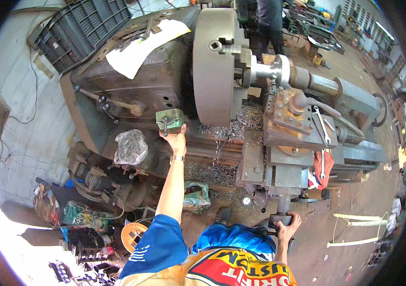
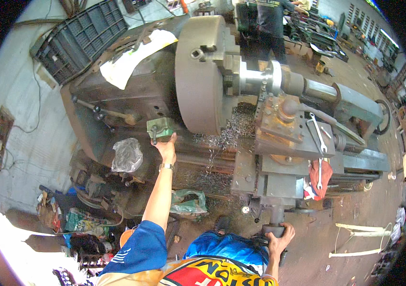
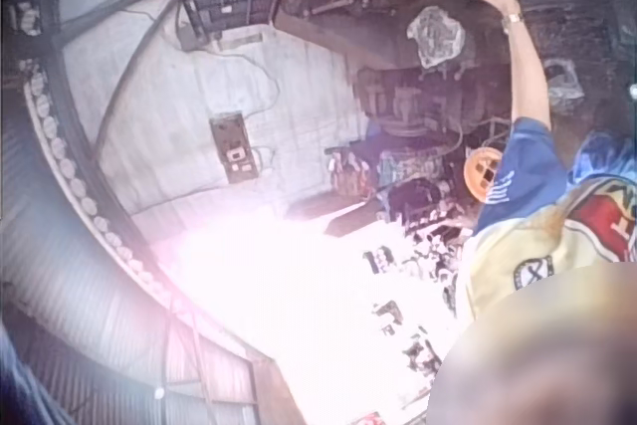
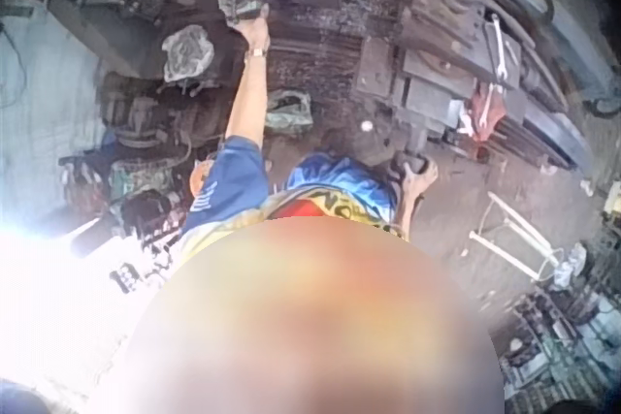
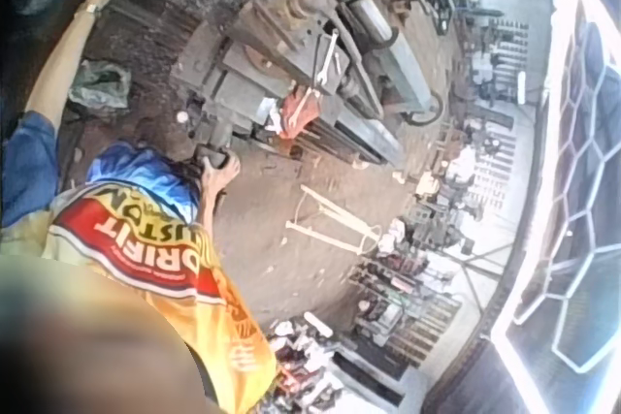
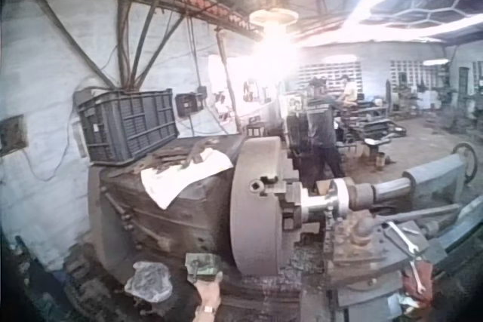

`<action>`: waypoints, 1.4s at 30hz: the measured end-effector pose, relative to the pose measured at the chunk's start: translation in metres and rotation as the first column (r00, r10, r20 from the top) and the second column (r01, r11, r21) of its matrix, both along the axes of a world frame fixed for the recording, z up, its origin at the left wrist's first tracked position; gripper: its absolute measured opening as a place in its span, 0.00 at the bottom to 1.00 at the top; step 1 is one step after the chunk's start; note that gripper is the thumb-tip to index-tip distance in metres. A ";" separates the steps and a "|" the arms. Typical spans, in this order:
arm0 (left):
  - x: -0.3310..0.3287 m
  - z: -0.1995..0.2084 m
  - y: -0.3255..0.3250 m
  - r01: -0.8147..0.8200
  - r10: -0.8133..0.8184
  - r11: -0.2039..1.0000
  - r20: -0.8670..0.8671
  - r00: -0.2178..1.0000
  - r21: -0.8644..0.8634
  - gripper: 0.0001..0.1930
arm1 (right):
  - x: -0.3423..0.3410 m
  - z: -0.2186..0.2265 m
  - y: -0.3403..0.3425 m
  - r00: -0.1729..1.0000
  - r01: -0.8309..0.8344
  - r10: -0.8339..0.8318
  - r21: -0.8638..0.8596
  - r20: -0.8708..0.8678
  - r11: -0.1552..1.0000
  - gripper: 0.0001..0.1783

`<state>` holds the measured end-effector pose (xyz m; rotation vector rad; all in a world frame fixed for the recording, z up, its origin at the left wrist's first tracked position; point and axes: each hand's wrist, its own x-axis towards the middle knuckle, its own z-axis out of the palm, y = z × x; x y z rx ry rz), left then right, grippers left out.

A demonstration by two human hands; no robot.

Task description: The person operates a metal lathe, turning a cylindrical workpiece while adjusting the machine controls and using a ruler to measure the part. They then remove the finished piece from the chuck.

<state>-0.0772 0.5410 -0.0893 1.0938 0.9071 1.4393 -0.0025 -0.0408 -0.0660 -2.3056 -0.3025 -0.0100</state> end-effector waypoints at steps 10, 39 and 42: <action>-0.019 0.129 -0.150 0.891 -0.875 0.388 -0.397 0.276 -0.236 0.12 | 0.000 0.002 0.000 0.998 -0.030 0.030 -0.003 0.050 1.000 0.35; 0.147 0.294 -0.074 -0.053 0.540 0.754 -0.572 0.618 0.654 0.54 | 0.001 -0.001 0.000 0.983 -0.058 0.057 -0.002 0.173 0.998 0.35; 0.135 0.275 -0.089 -0.061 0.555 0.728 -0.534 0.638 0.683 0.52 | 0.000 -0.002 0.000 0.984 -0.056 0.053 0.009 0.172 0.998 0.34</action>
